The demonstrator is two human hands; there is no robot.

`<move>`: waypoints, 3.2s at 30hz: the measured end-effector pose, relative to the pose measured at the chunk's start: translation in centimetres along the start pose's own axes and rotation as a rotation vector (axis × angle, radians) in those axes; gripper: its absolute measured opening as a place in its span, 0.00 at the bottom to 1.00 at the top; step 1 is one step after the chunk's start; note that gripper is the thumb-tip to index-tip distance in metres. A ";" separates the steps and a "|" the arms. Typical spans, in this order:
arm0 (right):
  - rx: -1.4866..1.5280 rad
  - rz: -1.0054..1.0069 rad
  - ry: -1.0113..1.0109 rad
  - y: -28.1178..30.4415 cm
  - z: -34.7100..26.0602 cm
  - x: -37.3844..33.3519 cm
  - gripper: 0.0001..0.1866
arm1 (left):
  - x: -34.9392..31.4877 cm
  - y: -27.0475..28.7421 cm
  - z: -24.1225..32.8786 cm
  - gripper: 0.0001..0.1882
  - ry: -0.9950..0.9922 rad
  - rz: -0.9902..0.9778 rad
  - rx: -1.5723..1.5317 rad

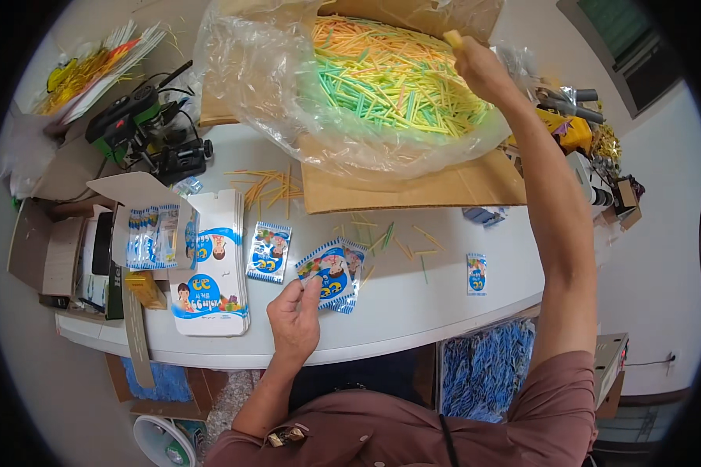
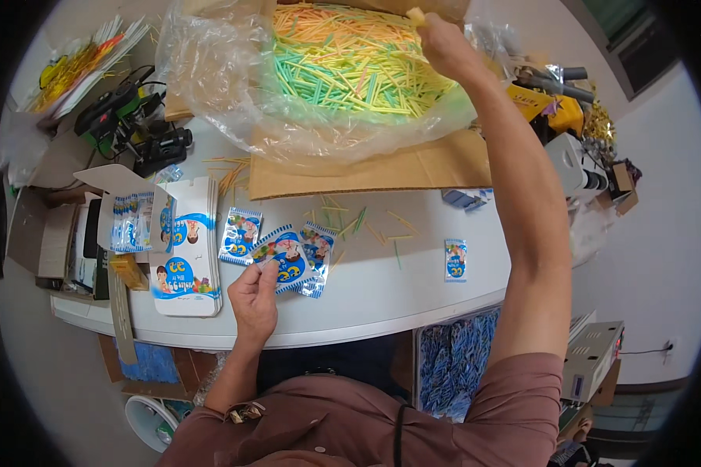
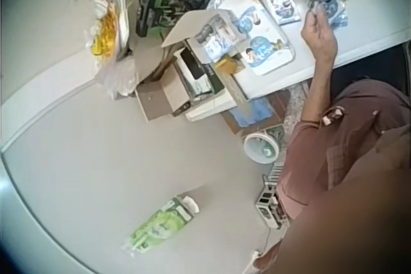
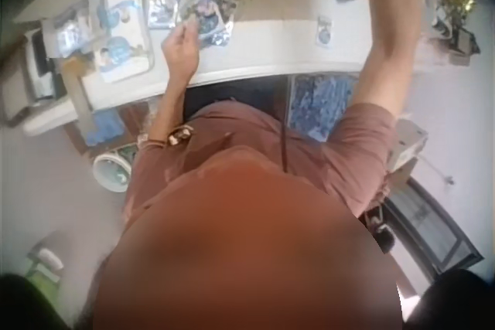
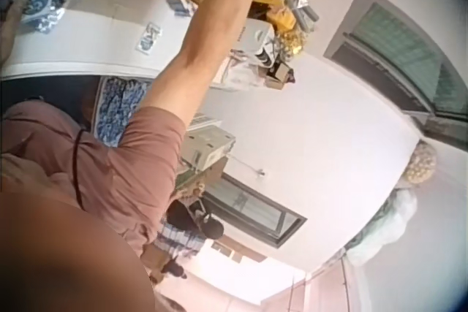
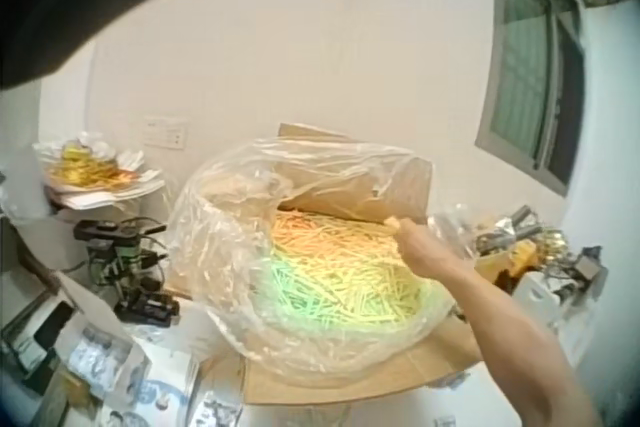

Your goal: Packaging small plastic sticks into blue and white plastic bags at a factory workbench.

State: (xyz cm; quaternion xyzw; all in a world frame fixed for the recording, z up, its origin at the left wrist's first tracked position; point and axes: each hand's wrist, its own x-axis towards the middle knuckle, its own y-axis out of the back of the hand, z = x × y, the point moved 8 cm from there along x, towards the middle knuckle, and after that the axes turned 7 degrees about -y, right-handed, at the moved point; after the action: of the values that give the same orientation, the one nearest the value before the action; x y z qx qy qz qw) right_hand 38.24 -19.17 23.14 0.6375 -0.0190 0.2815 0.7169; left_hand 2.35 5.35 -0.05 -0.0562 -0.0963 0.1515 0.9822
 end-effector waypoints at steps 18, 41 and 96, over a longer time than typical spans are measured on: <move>2.189 0.025 -0.906 -0.9 -12.9 -33.5 0.09 | -2.3 -8.4 5.3 0.10 -0.166 0.202 -0.563; 1.946 0.170 -1.089 -12.4 -17.6 -38.4 0.14 | -3.0 -12.8 -7.0 0.17 0.413 0.290 -0.899; 2.576 0.107 -0.613 -8.7 -14.8 -35.5 0.07 | -4.0 -8.2 -5.7 0.11 0.413 -0.353 -0.285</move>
State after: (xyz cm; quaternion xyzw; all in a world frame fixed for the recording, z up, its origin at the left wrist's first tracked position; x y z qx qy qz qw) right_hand 7.19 -19.19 -1.15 0.8934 0.0751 -0.0287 -0.4420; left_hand 2.16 -4.07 -5.14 -0.2054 0.0768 -0.0512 0.9743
